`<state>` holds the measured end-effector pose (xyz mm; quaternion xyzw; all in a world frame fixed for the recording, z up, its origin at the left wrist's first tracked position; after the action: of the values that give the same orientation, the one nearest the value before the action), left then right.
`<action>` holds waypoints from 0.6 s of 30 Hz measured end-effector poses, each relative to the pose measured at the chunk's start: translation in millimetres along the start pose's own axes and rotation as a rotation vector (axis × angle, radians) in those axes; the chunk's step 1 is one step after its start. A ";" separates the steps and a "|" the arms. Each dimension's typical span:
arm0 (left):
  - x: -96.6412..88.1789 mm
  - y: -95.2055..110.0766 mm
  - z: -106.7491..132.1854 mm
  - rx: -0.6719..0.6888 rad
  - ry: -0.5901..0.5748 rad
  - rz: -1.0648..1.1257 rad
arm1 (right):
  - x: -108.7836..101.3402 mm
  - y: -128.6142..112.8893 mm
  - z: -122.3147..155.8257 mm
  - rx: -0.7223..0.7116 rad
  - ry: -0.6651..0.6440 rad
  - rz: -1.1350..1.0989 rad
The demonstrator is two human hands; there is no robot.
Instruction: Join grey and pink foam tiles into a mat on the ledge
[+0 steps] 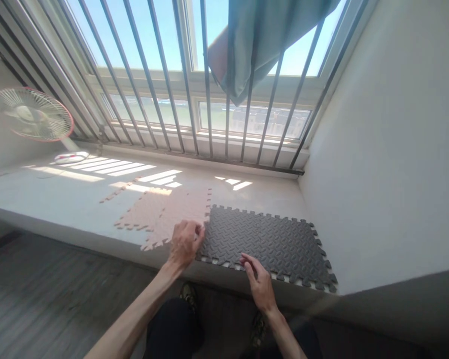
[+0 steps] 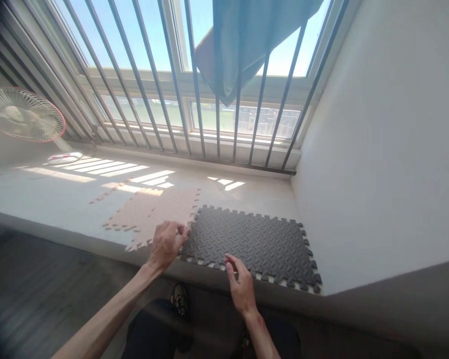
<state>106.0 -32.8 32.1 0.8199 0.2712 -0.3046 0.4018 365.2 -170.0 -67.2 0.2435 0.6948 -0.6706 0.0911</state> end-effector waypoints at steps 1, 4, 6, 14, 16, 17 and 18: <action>15.5 29.3 14.2 0.093 -0.113 0.084 | 16.8 -3.7 -13.3 0.076 -0.039 -0.147; 42.7 77.2 55.8 0.216 -0.274 0.246 | 44.5 2.4 -43.5 0.256 -0.009 -0.286; 38.8 60.6 68.8 0.068 -0.113 0.252 | 38.5 10.8 -52.8 0.250 0.070 -0.253; 83.7 -34.8 81.0 -0.829 -0.184 0.928 | -64.7 38.3 -59.0 0.251 0.160 -0.528; 104.2 -5.7 68.0 -0.847 -0.227 1.201 | -91.8 47.7 -59.0 0.274 0.213 -0.564; 112.5 9.0 57.3 -0.843 -0.194 1.288 | -103.4 54.6 -56.5 0.291 0.253 -0.583; 120.9 22.2 44.0 -0.837 -0.147 1.348 | -113.1 62.8 -52.0 0.311 0.295 -0.597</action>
<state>189.6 -56.7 -65.3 0.5662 -0.2186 0.0780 0.7909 502.4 -144.9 -67.3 0.1352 0.6306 -0.7229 -0.2480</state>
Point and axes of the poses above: each hand's wrist, its own z-axis away from the middle knuckle, its own x-axis out of the palm, y = z × x, the point moved 6 cm from there along -z, towards the middle knuckle, and after that the axes turned 12 degrees about z, right-handed, at the moved point
